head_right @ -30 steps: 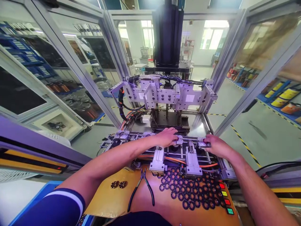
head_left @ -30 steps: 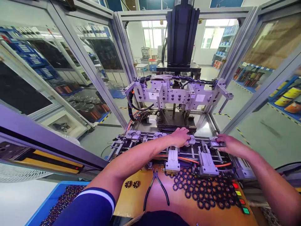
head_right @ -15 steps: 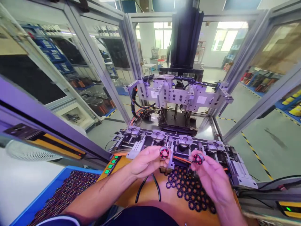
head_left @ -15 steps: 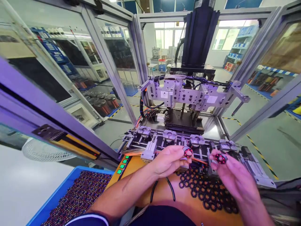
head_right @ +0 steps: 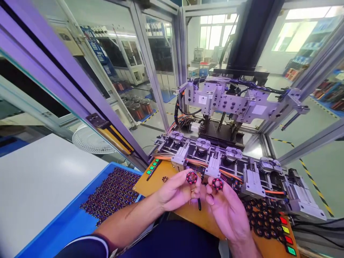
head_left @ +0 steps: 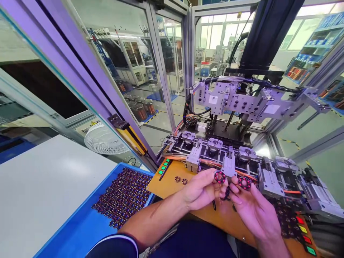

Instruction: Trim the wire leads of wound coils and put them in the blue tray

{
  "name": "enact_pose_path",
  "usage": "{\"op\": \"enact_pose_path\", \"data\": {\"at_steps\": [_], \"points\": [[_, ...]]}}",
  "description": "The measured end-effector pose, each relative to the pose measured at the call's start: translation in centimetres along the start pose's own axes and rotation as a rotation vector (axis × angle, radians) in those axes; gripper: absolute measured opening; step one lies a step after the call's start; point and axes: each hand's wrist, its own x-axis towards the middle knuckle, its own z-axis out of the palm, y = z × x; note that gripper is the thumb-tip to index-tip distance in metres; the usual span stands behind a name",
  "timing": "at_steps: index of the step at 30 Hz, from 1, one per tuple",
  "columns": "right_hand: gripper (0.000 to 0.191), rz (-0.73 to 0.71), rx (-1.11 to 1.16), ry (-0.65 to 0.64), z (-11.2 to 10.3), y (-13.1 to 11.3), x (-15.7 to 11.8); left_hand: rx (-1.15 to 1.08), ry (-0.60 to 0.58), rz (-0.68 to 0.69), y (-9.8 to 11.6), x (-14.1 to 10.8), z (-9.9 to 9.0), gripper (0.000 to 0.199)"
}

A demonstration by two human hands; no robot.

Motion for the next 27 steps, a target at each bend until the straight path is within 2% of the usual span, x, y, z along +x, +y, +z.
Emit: {"op": "enact_pose_path", "data": {"at_steps": [6, 9, 11, 13, 15, 17, 19, 20, 27], "points": [[0.026, -0.013, -0.092, -0.026, 1.4, 0.0, -0.5, -0.023, 0.043, -0.004, -0.7, -1.4, -0.1, 0.042], [0.028, -0.069, -0.196, -0.017, 1.8, 0.2, -1.0, 0.050, 0.074, 0.037, -0.9, -2.0, -0.3, 0.039], [0.026, -0.135, -0.283, 0.000, 1.9, 0.2, -1.6, 0.260, 0.125, 0.172, -1.0, -2.4, -0.4, 0.035], [0.016, -0.215, -0.378, 0.034, 2.0, 0.2, -2.3, 0.635, 0.184, 0.400, -0.9, -3.0, -0.6, 0.026], [0.012, -0.395, -0.634, 0.063, 2.2, -0.1, -3.0, 1.046, 0.218, 0.621, -0.8, -3.6, -0.7, 0.018], [0.022, -0.633, -1.008, 0.042, 2.4, -0.3, -3.4, 1.328, 0.228, 0.767, -0.9, -4.2, -0.9, 0.012], [0.029, -0.804, -1.279, -0.012, 2.7, -0.5, -3.6, 1.458, 0.233, 0.850, -1.0, -4.6, -1.1, 0.011], [0.030, -0.834, -1.320, -0.030, 2.8, -0.5, -3.7, 1.490, 0.241, 0.874, -1.1, -4.8, -1.2, 0.012], [0.037, -0.848, -1.298, -0.016, 3.2, 0.4, -4.1, 1.522, 0.305, 0.968, -1.8, -6.0, -1.9, 0.025]]}}
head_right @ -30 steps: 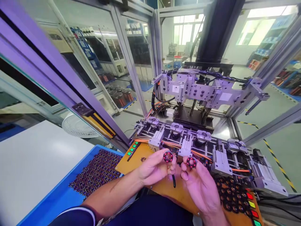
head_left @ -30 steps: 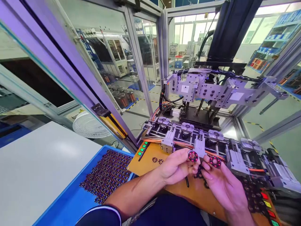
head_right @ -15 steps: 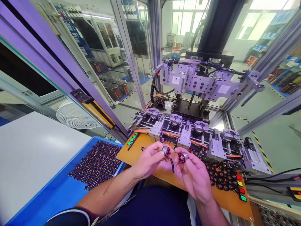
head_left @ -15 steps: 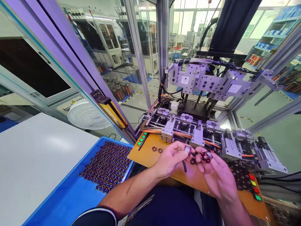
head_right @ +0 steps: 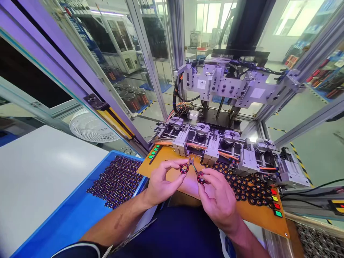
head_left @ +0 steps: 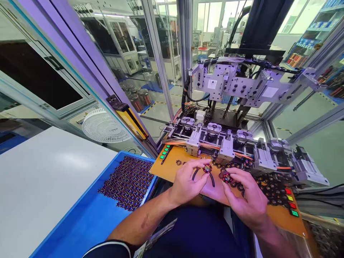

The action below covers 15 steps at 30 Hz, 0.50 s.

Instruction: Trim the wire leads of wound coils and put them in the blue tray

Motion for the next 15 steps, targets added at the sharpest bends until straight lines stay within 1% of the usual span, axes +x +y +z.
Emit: {"op": "enact_pose_path", "data": {"at_steps": [7, 11, 13, 15], "points": [[0.041, 0.012, 0.036, -0.053, 0.5, -0.2, -0.3, 0.028, 0.043, 0.015, -0.1, -1.0, -0.6, 0.030], [0.043, 0.017, 0.062, -0.095, 1.2, -0.3, -0.6, 0.101, 0.062, -0.016, -0.7, -1.8, -1.3, 0.035], [0.041, 0.021, 0.078, -0.131, 2.2, 0.0, -1.2, 0.168, 0.049, -0.093, -1.7, -2.8, -2.0, 0.038], [0.032, 0.034, 0.099, -0.196, 3.9, 0.8, -2.4, 0.238, 0.022, -0.219, -3.3, -4.4, -2.8, 0.037]]}}
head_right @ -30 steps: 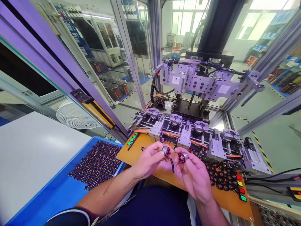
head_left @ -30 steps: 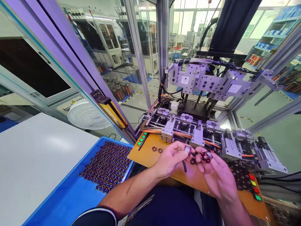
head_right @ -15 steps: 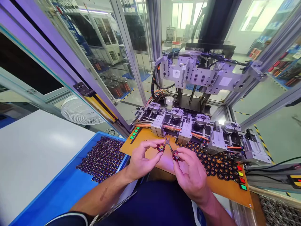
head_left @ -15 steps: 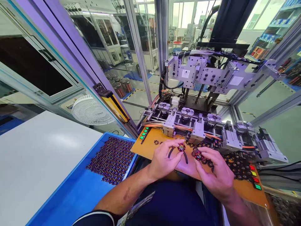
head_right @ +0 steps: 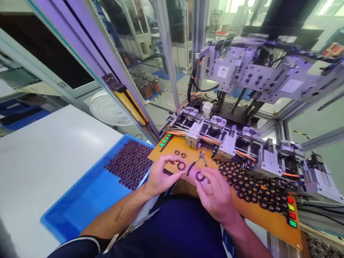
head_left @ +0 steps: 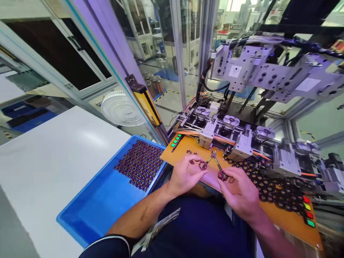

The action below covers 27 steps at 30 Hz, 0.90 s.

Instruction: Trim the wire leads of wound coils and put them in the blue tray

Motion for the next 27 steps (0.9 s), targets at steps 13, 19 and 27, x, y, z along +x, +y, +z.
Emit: {"op": "enact_pose_path", "data": {"at_steps": [13, 19, 27], "points": [[0.019, 0.035, -0.075, -0.123, 15.2, 6.4, -1.7, 0.152, -0.040, -0.323, -12.7, -3.7, 3.3, 0.032], [0.015, 0.058, -0.227, -0.050, 7.9, 6.7, -5.9, 0.195, -0.092, -0.265, -13.3, -3.7, 3.3, 0.077], [0.017, 0.200, -0.495, -0.007, 2.3, 10.3, -9.0, 0.307, -0.192, -0.192, -12.6, -1.0, 6.2, 0.080]]}}
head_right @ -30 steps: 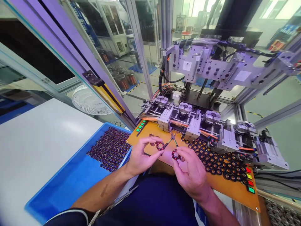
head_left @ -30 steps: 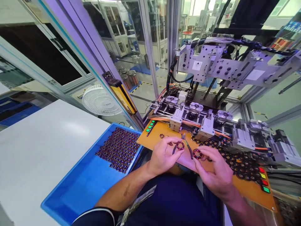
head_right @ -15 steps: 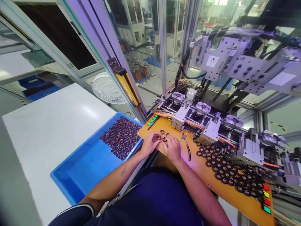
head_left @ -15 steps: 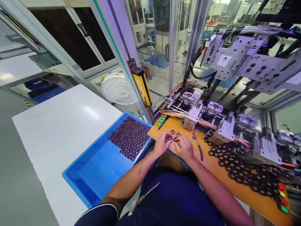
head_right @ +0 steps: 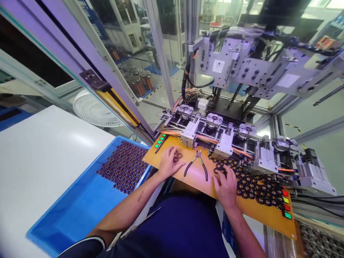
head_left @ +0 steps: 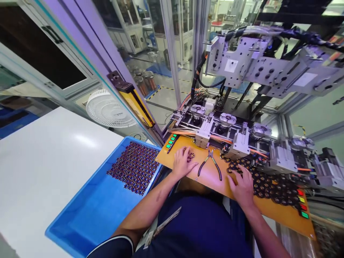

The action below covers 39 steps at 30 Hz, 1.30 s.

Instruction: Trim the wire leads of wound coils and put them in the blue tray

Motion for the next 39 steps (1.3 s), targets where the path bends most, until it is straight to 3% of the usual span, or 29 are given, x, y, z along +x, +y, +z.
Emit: {"op": "enact_pose_path", "data": {"at_steps": [4, 9, 11, 13, 16, 19, 20, 22, 27, 30, 34, 39], "points": [[0.017, 0.036, -0.023, -0.025, 0.8, 0.0, 0.1, 0.038, 0.000, 0.006, 0.7, 0.3, 0.0, 0.059], [0.016, 0.053, 0.047, -0.007, 0.9, -0.4, 0.7, -0.008, 0.036, -0.007, 1.7, -0.7, -2.0, 0.075], [0.015, 0.036, 0.121, 0.015, 0.2, -1.2, 1.4, -0.065, 0.039, -0.003, 3.1, -1.2, -3.2, 0.071], [0.012, 0.000, 0.236, 0.035, -1.2, -2.8, 2.5, -0.159, -0.033, 0.050, 5.2, -1.5, -4.4, 0.060], [0.012, -0.057, 0.436, 0.064, -3.6, -6.0, 4.7, -0.361, -0.265, 0.186, 8.8, -1.2, -5.7, 0.045], [0.018, -0.087, 0.594, 0.079, -5.3, -8.6, 6.7, -0.715, -0.462, 0.163, 11.3, -0.5, -6.8, 0.042], [0.020, -0.076, 0.659, 0.064, -5.6, -9.1, 7.2, -0.798, -0.456, 0.136, 11.8, -0.3, -7.2, 0.042], [0.021, -0.019, 0.800, -0.019, -5.8, -9.6, 8.1, -0.811, -0.330, 0.141, 12.0, 0.1, -7.8, 0.041], [0.012, 0.142, 1.008, -0.204, -4.9, -9.5, 9.9, -0.616, -0.037, 0.351, 11.1, 0.8, -8.6, 0.029], [0.008, 0.175, 1.028, -0.237, -4.2, -9.7, 11.0, -0.593, 0.042, 0.385, 10.6, 1.2, -8.5, 0.026], [0.008, 0.134, 1.040, -0.292, -3.3, -9.7, 12.2, -0.587, 0.108, 0.325, 10.1, 1.7, -8.8, 0.033], [0.010, 0.136, 1.064, -0.369, -2.3, -9.7, 14.3, -0.551, 0.234, 0.400, 9.2, 2.7, -9.4, 0.020]]}}
